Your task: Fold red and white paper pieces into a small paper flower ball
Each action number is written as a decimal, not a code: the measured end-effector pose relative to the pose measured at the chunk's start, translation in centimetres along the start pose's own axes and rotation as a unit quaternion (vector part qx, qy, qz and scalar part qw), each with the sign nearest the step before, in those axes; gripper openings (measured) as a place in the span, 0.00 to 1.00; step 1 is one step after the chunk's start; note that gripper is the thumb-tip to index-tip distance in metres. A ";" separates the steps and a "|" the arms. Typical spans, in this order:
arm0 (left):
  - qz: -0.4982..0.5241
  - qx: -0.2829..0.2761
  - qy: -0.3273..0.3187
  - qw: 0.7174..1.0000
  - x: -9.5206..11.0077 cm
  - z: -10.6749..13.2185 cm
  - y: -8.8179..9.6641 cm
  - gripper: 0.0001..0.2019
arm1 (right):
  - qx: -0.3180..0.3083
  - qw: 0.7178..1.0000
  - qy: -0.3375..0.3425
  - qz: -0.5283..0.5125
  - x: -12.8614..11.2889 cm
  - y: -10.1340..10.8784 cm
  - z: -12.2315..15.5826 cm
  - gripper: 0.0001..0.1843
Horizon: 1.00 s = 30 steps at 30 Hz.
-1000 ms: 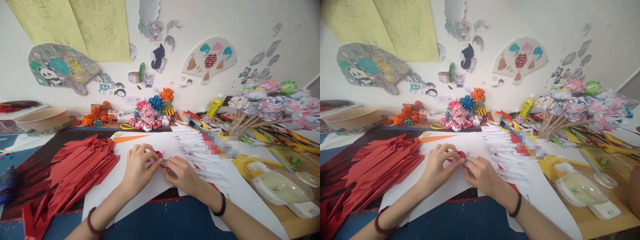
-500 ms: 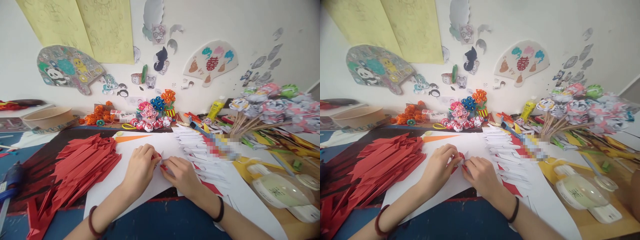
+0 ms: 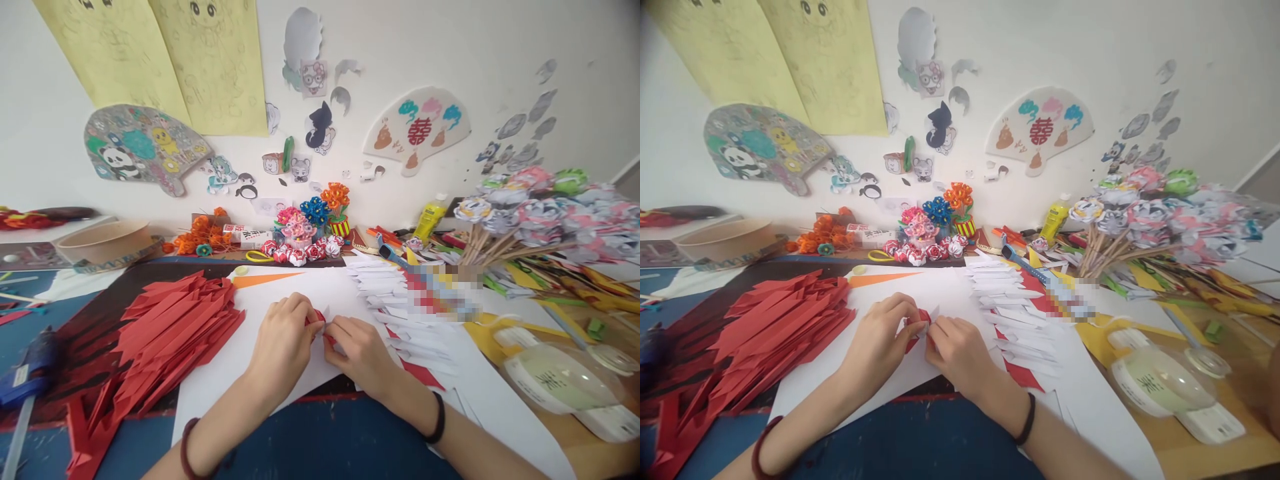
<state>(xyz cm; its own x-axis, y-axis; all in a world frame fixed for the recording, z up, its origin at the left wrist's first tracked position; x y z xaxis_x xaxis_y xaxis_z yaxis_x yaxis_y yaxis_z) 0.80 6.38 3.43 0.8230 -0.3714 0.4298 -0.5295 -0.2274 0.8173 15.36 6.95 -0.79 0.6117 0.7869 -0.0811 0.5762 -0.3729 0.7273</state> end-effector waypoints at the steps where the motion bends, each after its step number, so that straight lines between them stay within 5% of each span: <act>1: -0.001 -0.002 0.003 1.000 0.1 0.0 0.1 0.08 | 0.002 1.000 0.000 -0.005 0.0 0.0 0.0 0.11; 23: 0.034 -0.021 0.066 0.997 -1.0 -0.5 0.1 0.07 | -0.001 0.998 -0.001 -0.056 -0.1 -0.3 0.1 0.09; 30: 0.048 -0.021 -0.005 0.999 -1.5 -0.8 0.3 0.08 | 0.011 0.998 -0.021 -0.066 0.6 1.1 0.4 0.12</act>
<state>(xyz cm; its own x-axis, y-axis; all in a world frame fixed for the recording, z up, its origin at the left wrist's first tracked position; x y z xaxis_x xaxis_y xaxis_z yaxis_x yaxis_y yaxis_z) -0.47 7.55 3.35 0.7670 -0.3982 0.5032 -0.5965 -0.1534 0.7878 16.57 6.79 -0.36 0.5521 0.8086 -0.2035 0.6644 -0.2792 0.6933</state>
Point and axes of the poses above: each hand's wrist, its own z-axis away from the middle knuckle, its own y-axis out of the back of the hand, x = y × z, the point moved 3 cm from there along -z, towards the middle knuckle, and after that the axes turned 2 degrees about y, right-handed, at the moved point
